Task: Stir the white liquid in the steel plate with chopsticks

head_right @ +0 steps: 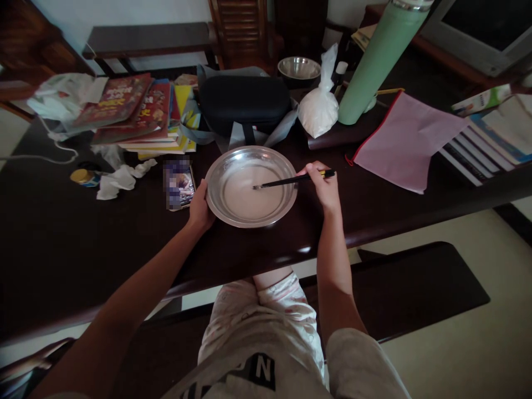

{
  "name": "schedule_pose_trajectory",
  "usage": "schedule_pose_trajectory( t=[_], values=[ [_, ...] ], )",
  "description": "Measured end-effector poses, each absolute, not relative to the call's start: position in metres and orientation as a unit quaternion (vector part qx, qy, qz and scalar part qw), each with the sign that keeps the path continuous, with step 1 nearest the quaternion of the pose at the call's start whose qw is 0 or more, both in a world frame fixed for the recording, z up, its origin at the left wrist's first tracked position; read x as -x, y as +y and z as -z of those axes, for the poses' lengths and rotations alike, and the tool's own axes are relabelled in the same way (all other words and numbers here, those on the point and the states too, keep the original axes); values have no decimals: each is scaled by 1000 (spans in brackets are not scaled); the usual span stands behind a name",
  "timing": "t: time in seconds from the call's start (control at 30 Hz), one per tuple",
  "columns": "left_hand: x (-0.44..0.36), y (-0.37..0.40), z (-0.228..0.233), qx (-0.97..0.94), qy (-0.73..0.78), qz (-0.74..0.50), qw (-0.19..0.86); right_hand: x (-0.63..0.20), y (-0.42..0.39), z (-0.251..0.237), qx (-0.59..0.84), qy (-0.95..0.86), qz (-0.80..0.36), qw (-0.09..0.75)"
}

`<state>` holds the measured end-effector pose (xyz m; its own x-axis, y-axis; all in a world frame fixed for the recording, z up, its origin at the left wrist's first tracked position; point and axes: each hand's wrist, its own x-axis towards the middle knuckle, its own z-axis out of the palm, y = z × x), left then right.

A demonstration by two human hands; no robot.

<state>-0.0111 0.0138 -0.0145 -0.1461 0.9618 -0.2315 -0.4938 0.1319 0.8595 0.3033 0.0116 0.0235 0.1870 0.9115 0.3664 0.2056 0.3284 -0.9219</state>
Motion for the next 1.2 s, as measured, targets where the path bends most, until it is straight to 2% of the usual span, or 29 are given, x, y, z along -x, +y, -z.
schedule_pose_trajectory(
  t=[0.17, 0.33, 0.47, 0.63, 0.8, 0.97, 1.1, 1.2],
  values=[
    [10, 14, 14, -257, 454, -608, 598, -303, 12, -24, 479, -594, -334, 554],
    [10, 14, 13, -257, 449, -614, 597, -304, 12, -24, 493, -563, -304, 589],
    [9, 13, 13, -260, 448, -614, 596, -303, 12, -24, 478, -592, -327, 561],
    [9, 13, 14, -264, 446, -616, 592, -303, 12, -24, 501, -553, -299, 594],
    [10, 13, 14, -268, 449, -614, 592, -304, 12, -23, 479, -596, -335, 551],
    [10, 12, 13, -270, 446, -609, 598, -304, 11, -23, 492, -552, -304, 600],
    [10, 12, 12, -266, 451, -605, 600, -303, 11, -23, 478, -592, -341, 552],
    [10, 12, 11, -262, 451, -605, 602, -303, 11, -24, 483, -583, -315, 572]
  ],
)
